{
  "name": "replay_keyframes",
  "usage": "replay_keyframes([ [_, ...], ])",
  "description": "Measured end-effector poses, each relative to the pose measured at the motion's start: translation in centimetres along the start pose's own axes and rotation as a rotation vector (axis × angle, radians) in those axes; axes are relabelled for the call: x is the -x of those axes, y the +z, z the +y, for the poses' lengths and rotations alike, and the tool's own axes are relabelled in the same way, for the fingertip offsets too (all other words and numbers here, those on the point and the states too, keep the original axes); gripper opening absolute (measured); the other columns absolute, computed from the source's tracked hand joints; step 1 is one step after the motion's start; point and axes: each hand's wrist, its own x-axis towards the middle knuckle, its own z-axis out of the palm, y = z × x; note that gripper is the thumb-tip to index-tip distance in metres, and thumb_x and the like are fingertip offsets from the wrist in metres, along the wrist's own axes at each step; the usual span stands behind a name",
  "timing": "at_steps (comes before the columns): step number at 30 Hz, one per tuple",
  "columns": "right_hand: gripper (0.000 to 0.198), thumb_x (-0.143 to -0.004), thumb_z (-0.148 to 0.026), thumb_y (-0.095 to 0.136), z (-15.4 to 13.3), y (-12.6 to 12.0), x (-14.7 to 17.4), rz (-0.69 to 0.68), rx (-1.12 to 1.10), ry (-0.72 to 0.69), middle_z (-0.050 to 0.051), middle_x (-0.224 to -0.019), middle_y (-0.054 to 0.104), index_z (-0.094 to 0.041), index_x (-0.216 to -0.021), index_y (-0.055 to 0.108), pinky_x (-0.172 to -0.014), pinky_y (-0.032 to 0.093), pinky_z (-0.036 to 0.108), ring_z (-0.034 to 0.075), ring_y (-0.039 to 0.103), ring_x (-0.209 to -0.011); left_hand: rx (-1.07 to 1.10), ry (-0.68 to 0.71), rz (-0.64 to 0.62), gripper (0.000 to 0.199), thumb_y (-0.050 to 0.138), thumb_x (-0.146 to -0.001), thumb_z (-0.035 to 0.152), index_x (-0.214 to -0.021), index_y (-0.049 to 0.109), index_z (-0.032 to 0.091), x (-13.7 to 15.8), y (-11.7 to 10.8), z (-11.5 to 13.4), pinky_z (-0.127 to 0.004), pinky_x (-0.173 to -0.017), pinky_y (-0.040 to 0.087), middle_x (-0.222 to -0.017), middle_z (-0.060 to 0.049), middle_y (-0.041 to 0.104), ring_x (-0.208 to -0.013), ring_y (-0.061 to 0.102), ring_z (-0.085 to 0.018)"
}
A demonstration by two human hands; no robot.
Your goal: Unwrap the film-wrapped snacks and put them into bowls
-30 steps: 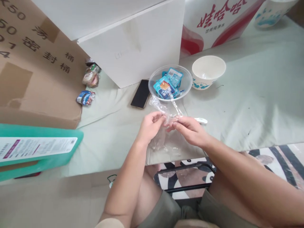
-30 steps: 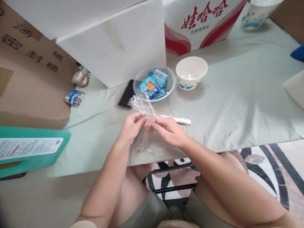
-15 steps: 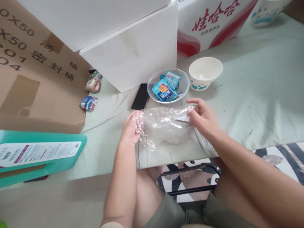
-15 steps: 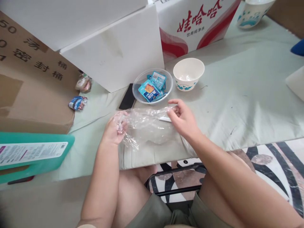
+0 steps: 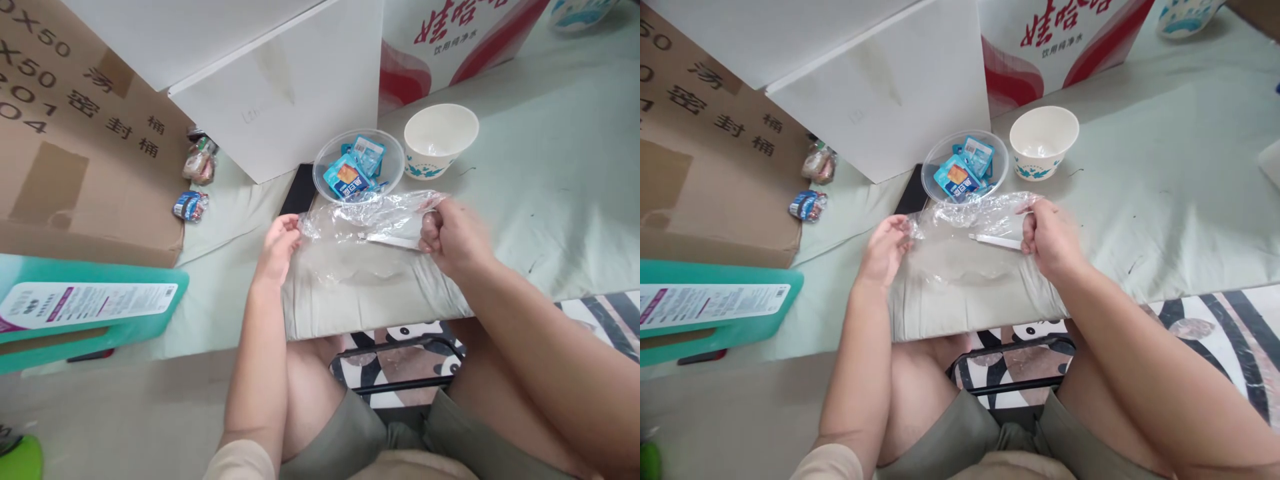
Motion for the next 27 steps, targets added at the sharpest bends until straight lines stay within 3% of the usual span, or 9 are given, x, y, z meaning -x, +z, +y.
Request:
replay_keyframes([
  [3,0.007,-0.074,-0.028,0.057,0.2,0.1,0.2,-0.034,0.042,-0.020,-0.009,-0.037,0.039,-0.023,-0.069,0.061,-0.033,0.031,0.021,0.007,0.026,-0.031,-0.155,0.138,-0.180,0.082,0.082,-0.057,0.023,-0.132,0.052,0.033,-0.1,0.3,-1.3,-0.028,-0.082,0.057,-0.141,-0.008,0.054,-0.109,0.063,-0.019],
  [6,0.010,-0.073,-0.030,0.059,0.3,0.1,0.4,-0.127,0.085,-0.013,-0.008,-0.036,0.040,-0.022,-0.069,0.064,-0.034,0.033,0.022,0.007,0.026,-0.031,-0.291,0.211,-0.104,0.092,0.083,-0.065,0.029,-0.146,0.040,0.038,-0.5,0.7,-2.0,-0.030,-0.079,0.057,-0.157,-0.012,0.039,-0.107,0.063,-0.020],
  [8,0.013,-0.074,-0.032,0.061,0.3,-0.1,0.5,-0.213,0.112,-0.001,-0.008,-0.036,0.040,-0.021,-0.070,0.066,-0.034,0.033,0.023,0.008,0.027,-0.031,-0.375,0.257,-0.032,0.065,0.079,-0.071,0.034,-0.132,0.058,0.028,-0.9,0.7,-1.9,-0.029,-0.075,0.055,-0.148,-0.013,0.048,-0.099,0.064,-0.019],
  [10,0.015,-0.076,-0.034,0.062,0.4,-0.4,0.6,-0.260,0.142,-0.006,-0.007,-0.037,0.041,-0.021,-0.071,0.067,-0.034,0.035,0.023,0.008,0.028,-0.031,-0.403,0.269,-0.001,0.032,0.074,-0.076,0.039,-0.101,0.071,0.019,-1.1,0.6,-1.5,-0.028,-0.071,0.052,-0.122,-0.011,0.064,-0.087,0.063,-0.017],
  [13,0.016,-0.078,-0.033,0.062,0.4,-0.7,0.6,-0.251,0.168,-0.025,-0.007,-0.038,0.041,-0.021,-0.070,0.066,-0.034,0.036,0.023,0.007,0.029,-0.031,-0.281,0.235,-0.009,0.024,0.074,-0.076,0.041,-0.076,0.069,0.017,-0.9,0.3,-0.6,-0.027,-0.069,0.049,-0.090,-0.006,0.068,-0.076,0.058,-0.014],
  [16,0.015,-0.078,-0.032,0.060,0.3,-0.8,0.5,-0.248,0.176,-0.036,-0.008,-0.037,0.040,-0.021,-0.070,0.065,-0.035,0.036,0.024,0.008,0.027,-0.030,-0.064,0.141,-0.032,0.025,0.079,-0.070,0.038,-0.073,0.066,0.018,-0.4,0.1,0.0,-0.025,-0.069,0.049,-0.096,-0.005,0.067,-0.079,0.058,-0.013],
  [19,0.013,-0.079,-0.030,0.059,0.2,-0.6,0.6,-0.227,0.161,-0.056,-0.007,-0.037,0.040,-0.022,-0.069,0.062,-0.035,0.037,0.024,0.008,0.027,-0.030,0.109,0.039,-0.043,0.027,0.081,-0.068,0.036,-0.082,0.063,0.021,-0.1,0.0,0.3,-0.026,-0.072,0.055,-0.112,-0.005,0.064,-0.088,0.062,-0.015],
  [22,0.012,-0.080,-0.029,0.057,0.2,-0.3,0.6,-0.131,0.121,-0.078,-0.007,-0.039,0.040,-0.023,-0.069,0.060,-0.036,0.034,0.024,0.008,0.028,-0.032,0.149,-0.045,-0.065,0.051,0.082,-0.070,0.033,-0.115,0.058,0.032,0.2,-0.1,0.6,-0.032,-0.079,0.060,-0.124,-0.003,0.060,-0.100,0.067,-0.018],
  [27,0.014,-0.081,-0.030,0.058,0.5,-0.2,0.3,0.044,0.058,-0.134,-0.007,-0.045,0.038,-0.025,-0.069,0.055,-0.036,0.032,0.023,0.008,0.029,-0.035,0.009,-0.407,-0.293,0.104,0.086,-0.069,0.039,-0.153,0.024,0.037,1.5,-0.2,1.7,-0.027,-0.060,0.057,-0.100,-0.006,0.073,-0.075,0.075,-0.021],
])
